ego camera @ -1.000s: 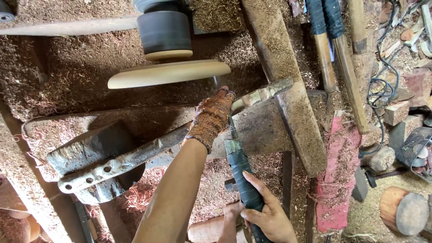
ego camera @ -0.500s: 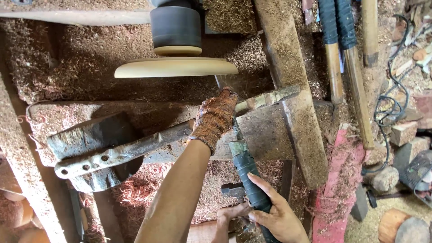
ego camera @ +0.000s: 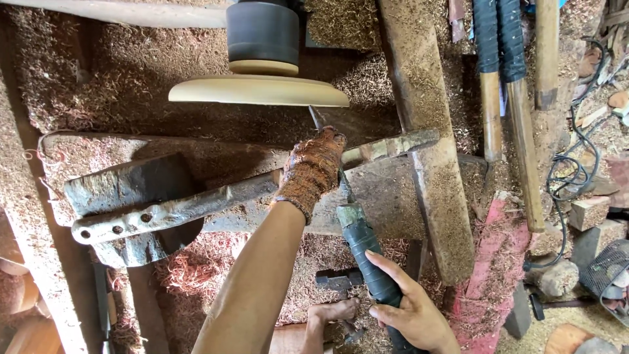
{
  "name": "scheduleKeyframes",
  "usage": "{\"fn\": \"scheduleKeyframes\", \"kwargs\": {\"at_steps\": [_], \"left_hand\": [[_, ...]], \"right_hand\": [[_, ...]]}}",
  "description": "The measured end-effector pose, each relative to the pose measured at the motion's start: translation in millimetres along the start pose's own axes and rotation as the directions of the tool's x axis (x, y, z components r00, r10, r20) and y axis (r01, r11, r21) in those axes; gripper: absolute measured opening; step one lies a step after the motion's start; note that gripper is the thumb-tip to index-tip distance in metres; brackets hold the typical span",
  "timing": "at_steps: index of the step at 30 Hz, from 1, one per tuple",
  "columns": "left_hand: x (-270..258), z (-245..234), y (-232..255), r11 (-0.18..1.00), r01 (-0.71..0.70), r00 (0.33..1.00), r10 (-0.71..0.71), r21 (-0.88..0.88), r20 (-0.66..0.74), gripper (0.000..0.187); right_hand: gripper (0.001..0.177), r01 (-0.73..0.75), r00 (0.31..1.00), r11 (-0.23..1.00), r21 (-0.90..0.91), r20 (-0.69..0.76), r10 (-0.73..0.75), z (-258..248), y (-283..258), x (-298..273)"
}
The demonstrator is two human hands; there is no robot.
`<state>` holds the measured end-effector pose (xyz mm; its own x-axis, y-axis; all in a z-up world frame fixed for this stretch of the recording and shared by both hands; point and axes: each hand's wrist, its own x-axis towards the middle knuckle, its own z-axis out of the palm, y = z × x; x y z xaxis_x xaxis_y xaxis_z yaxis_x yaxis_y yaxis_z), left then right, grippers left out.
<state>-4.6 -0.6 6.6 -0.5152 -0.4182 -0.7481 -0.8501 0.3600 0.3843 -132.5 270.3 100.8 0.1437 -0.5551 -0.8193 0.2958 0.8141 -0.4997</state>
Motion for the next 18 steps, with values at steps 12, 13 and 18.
{"fn": "scheduleKeyframes", "kwargs": {"at_steps": [12,13,18], "left_hand": [[-11,-16,4,0.998,0.007,0.999,-0.005,-0.054,0.05,0.055],[-16,-20,6,0.999,0.005,0.999,-0.002,-0.053,0.054,0.055],[-21,-28,7,1.0,0.019,0.991,-0.02,0.011,0.136,0.107]], "right_hand": [[0.073,0.169,0.986,0.985,0.021,-0.022,-0.168,11,25,-1],[0.073,0.167,0.986,0.986,0.023,-0.025,-0.167,16,24,-2],[0.077,0.076,0.99,0.982,0.173,-0.129,-0.054,34,29,-4]]}}
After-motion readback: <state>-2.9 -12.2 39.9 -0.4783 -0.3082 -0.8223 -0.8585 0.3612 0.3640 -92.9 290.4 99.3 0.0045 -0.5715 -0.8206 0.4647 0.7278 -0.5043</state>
